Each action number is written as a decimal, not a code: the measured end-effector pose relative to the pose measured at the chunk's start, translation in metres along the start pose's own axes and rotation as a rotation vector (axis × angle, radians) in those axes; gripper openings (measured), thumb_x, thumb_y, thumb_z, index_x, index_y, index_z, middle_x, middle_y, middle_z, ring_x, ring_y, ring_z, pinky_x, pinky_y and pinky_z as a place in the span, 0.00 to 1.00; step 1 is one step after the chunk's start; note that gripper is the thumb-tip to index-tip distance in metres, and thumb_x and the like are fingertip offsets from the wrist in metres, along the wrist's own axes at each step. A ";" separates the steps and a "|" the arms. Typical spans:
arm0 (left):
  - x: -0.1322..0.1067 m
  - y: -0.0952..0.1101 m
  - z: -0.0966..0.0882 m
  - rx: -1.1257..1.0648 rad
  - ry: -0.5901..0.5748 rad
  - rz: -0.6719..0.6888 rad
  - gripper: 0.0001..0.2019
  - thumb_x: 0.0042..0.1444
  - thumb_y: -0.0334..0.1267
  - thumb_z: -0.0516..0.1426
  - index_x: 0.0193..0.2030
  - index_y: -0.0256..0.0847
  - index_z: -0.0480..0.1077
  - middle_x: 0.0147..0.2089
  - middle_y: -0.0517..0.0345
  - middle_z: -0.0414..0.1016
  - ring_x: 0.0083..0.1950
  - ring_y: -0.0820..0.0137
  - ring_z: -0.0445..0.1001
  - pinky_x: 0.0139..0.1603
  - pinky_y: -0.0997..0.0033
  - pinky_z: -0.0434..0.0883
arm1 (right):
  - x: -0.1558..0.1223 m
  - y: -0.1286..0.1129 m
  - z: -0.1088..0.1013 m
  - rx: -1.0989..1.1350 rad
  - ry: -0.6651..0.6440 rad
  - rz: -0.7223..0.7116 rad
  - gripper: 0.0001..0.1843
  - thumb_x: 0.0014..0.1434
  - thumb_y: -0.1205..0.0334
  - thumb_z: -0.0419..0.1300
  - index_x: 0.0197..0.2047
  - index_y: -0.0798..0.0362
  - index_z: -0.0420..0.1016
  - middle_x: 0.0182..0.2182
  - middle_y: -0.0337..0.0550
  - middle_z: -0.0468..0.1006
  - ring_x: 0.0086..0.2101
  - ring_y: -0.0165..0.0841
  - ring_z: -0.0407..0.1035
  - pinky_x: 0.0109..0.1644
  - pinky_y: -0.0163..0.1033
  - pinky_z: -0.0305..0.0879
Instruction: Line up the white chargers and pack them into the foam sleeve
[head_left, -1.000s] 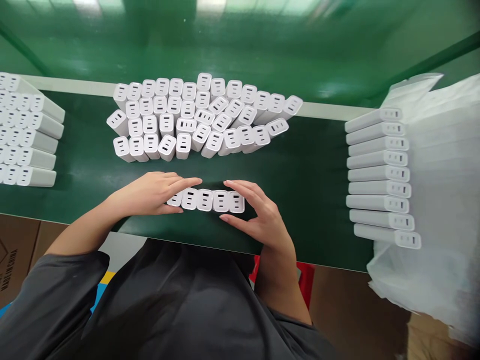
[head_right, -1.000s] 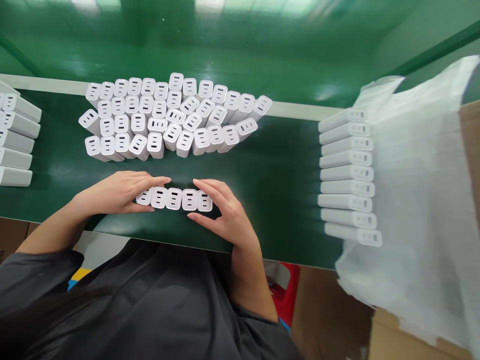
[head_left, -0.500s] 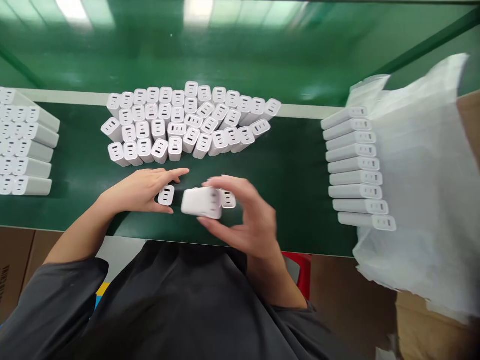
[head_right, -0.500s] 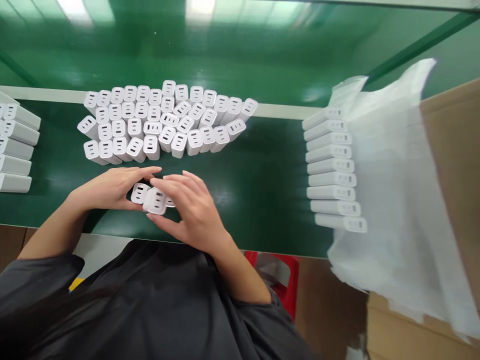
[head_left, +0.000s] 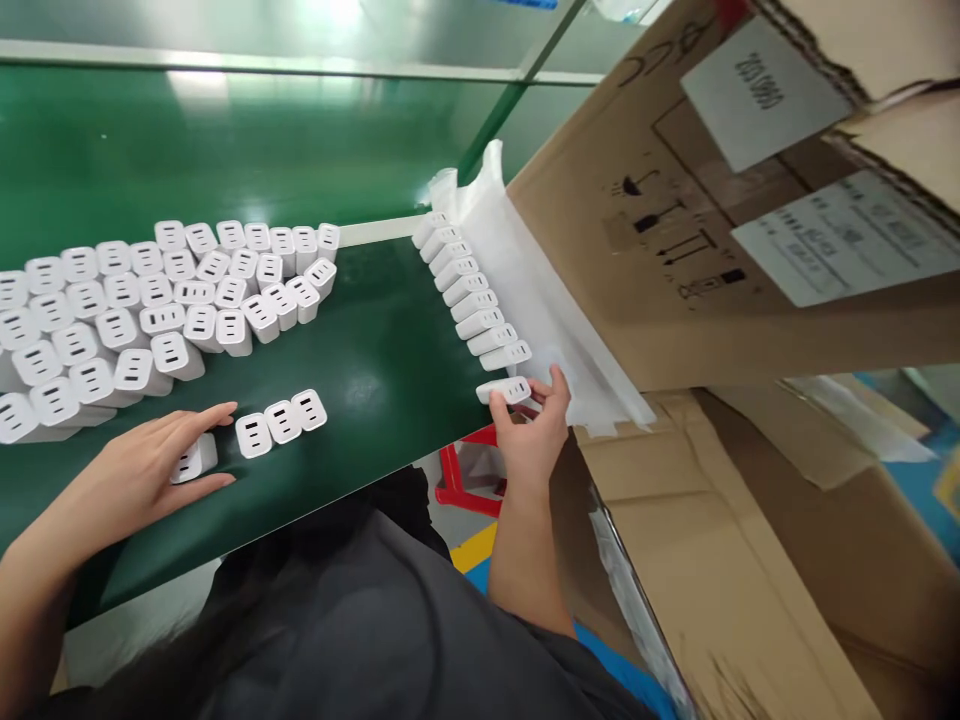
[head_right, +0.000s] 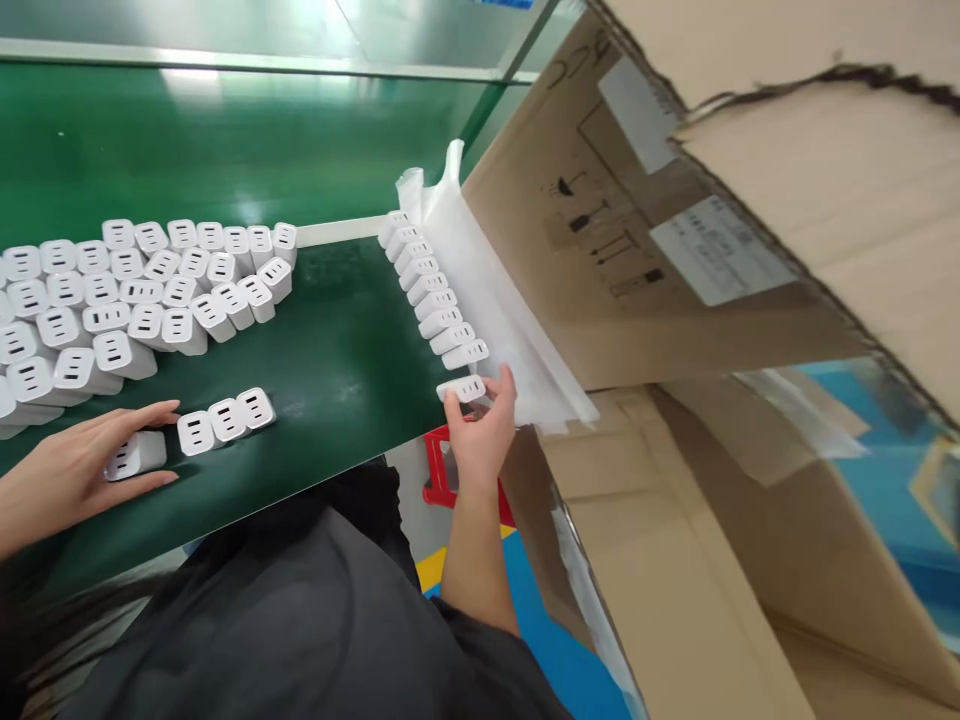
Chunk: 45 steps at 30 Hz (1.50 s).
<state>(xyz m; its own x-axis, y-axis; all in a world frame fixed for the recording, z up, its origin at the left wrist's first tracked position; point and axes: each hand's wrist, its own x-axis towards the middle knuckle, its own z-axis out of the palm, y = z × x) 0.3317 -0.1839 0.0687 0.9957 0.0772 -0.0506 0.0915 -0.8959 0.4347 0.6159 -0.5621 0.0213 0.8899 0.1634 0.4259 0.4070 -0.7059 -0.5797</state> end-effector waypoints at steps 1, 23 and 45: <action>0.001 0.000 0.001 -0.007 0.016 0.005 0.35 0.61 0.62 0.52 0.72 0.60 0.49 0.58 0.63 0.75 0.50 0.50 0.78 0.45 0.55 0.75 | 0.006 0.006 0.001 -0.020 0.023 -0.022 0.41 0.57 0.49 0.65 0.69 0.53 0.57 0.48 0.52 0.75 0.42 0.39 0.74 0.40 0.42 0.76; 0.026 0.034 0.022 0.022 0.213 0.069 0.33 0.63 0.54 0.58 0.69 0.44 0.54 0.62 0.44 0.71 0.61 0.57 0.72 0.58 0.57 0.73 | -0.023 -0.144 0.070 0.510 -0.909 -0.694 0.32 0.66 0.54 0.59 0.71 0.45 0.57 0.61 0.51 0.68 0.60 0.41 0.64 0.63 0.50 0.67; 0.017 0.019 0.019 -0.233 0.367 0.181 0.46 0.53 0.67 0.59 0.70 0.38 0.54 0.62 0.38 0.70 0.63 0.54 0.70 0.61 0.54 0.71 | -0.025 -0.186 0.085 0.346 -0.765 -1.102 0.45 0.62 0.46 0.63 0.74 0.48 0.48 0.57 0.55 0.71 0.57 0.49 0.66 0.59 0.56 0.68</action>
<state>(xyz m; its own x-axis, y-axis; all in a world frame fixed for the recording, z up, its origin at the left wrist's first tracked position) 0.3499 -0.2081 0.0589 0.9305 0.1164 0.3473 -0.1251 -0.7903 0.5999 0.5351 -0.3764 0.0591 -0.0760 0.9321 0.3541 0.8964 0.2194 -0.3851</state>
